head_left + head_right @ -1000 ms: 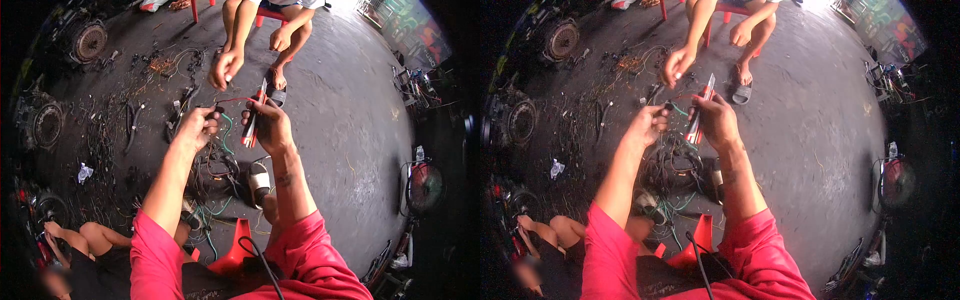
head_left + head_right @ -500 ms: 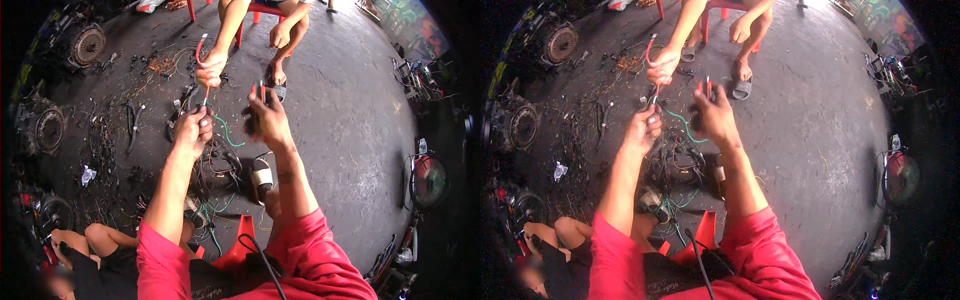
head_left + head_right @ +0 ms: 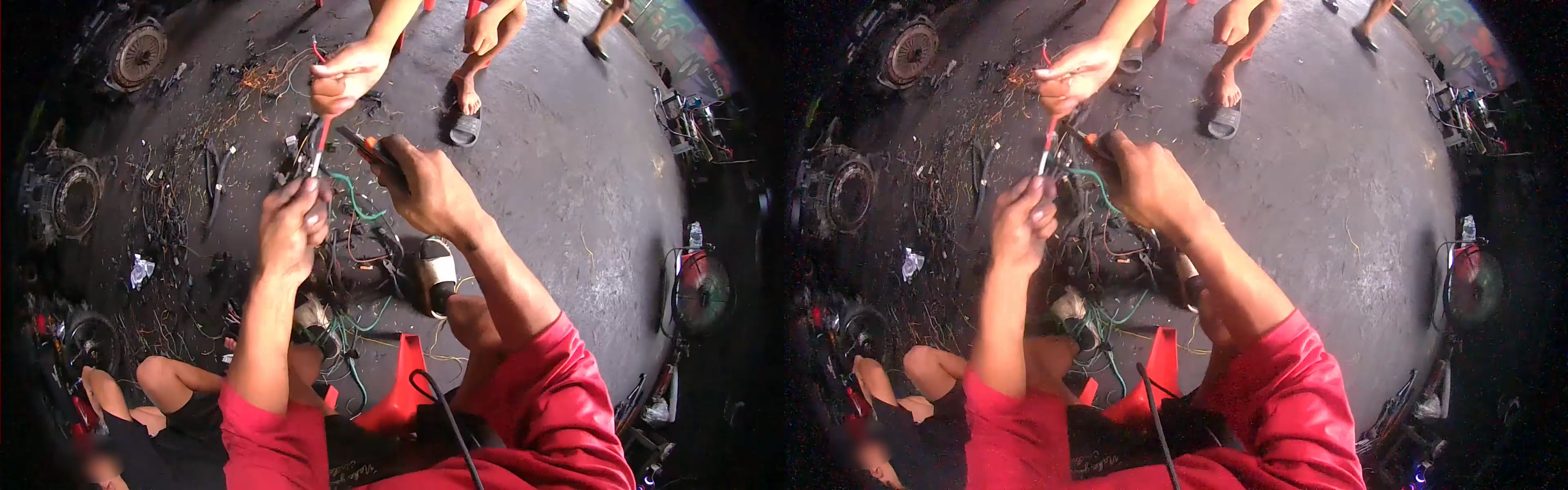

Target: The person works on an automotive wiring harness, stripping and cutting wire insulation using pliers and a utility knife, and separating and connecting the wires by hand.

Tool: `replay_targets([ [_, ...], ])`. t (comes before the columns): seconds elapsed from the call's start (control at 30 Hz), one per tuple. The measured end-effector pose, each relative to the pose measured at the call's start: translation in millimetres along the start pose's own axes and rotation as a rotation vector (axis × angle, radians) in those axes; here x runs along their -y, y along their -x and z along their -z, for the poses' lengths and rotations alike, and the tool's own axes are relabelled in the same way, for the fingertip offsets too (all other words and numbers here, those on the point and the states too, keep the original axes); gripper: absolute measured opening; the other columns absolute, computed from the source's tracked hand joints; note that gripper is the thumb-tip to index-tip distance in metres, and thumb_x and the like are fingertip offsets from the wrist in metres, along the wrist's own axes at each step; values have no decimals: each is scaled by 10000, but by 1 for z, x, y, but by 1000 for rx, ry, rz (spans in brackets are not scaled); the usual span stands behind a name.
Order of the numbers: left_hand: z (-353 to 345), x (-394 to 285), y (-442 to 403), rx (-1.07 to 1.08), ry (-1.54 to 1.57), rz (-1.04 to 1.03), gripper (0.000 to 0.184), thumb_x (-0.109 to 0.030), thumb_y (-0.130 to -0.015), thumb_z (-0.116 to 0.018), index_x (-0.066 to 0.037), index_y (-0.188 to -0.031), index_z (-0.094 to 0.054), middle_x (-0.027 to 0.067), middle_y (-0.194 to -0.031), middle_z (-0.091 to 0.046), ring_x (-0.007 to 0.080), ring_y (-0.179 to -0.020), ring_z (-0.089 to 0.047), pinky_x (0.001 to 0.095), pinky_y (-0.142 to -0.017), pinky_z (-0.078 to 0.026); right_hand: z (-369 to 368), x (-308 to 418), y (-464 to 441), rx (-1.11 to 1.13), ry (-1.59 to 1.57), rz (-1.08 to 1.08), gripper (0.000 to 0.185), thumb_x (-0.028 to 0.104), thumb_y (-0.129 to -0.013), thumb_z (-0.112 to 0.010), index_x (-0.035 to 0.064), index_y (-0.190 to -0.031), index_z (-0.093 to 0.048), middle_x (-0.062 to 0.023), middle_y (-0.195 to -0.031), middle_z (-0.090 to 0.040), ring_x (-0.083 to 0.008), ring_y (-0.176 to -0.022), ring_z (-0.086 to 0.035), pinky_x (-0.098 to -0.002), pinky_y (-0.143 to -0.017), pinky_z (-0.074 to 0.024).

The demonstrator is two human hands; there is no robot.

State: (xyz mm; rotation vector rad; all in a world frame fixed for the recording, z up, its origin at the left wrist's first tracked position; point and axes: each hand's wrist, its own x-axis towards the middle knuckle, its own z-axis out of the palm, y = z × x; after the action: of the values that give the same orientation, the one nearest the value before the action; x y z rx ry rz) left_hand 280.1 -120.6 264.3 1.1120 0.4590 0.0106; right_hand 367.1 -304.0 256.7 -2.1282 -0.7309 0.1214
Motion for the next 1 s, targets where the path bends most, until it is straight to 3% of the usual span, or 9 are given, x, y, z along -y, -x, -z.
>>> replay_targets([
  [0.2,27,-12,21,-109,10,-108,226,-217,-969,-554,-38,-832,-577,-80,-589,-373,14,-481,-304,202,-429,-206,-6,27,17,132,-106,-59,226,139,-858,-615,-4,-1004,-519,-245,-703,-564,-455,-678,-558,-460,-612,-430],
  [0.33,45,11,31,-176,116,-186,301,-277,-950,-579,-82,-727,-526,-80,-588,-367,26,-480,-283,219,-443,-201,-12,28,41,147,-164,-83,242,102,-828,-583,-1,-1040,-526,-201,-758,-584,-353,-668,-573,-412,-625,-432],
  [0.37,48,17,35,-270,11,-169,355,-315,-949,-586,-129,-666,-480,-72,-590,-358,38,-512,-266,240,-476,-217,-11,37,47,143,-180,-123,244,79,-836,-548,7,-1069,-538,-153,-789,-606,-254,-687,-588,-378,-627,-434],
  [0.4,51,26,34,-279,32,-164,355,-315,-949,-586,-129,-666,-480,-72,-590,-358,38,-512,-266,240,-476,-217,-11,42,52,161,-165,-124,244,79,-836,-548,7,-1069,-538,-153,-789,-606,-254,-687,-588,-378,-627,-434],
  [0.47,55,43,34,-378,-183,-122,378,-343,-955,-581,-119,-663,-494,-59,-588,-356,61,-546,-276,264,-512,-249,-10,53,63,254,-209,-242,387,75,-843,-567,4,-1213,-480,-273,-859,-612,-477,-820,-598,-468,-688,-463],
  [0.5,53,44,34,-344,-291,-29,396,-351,-958,-577,-51,-701,-556,-46,-595,-416,75,-582,-346,287,-559,-314,-11,61,67,287,-235,-299,369,83,-865,-577,18,-1218,-494,-256,-861,-620,-447,-805,-617,-448,-685,-472],
  [0.53,50,50,32,-331,-470,-170,394,-342,-966,-566,8,-791,-611,-24,-607,-492,82,-582,-405,314,-555,-359,-14,63,68,305,-208,-297,369,83,-865,-577,18,-1218,-494,-256,-861,-620,-447,-805,-617,-448,-685,-472],
  [0.6,62,63,20,-192,-531,-117,359,-300,-973,-558,21,-838,-643,15,-609,-540,93,-572,-451,329,-548,-390,-25,54,72,305,-332,-414,367,88,-870,-595,29,-1222,-509,-239,-854,-626,-425,-804,-630,-428,-687,-479],
  [1.0,46,76,-4,-201,-339,-12,317,-269,-976,-562,-14,-835,-687,14,-642,-602,77,-568,-494,271,-539,-397,-47,27,89,295,-173,-361,398,136,-870,-627,47,-1236,-500,-233,-911,-651,-419,-881,-641,-431,-734,-487],
])
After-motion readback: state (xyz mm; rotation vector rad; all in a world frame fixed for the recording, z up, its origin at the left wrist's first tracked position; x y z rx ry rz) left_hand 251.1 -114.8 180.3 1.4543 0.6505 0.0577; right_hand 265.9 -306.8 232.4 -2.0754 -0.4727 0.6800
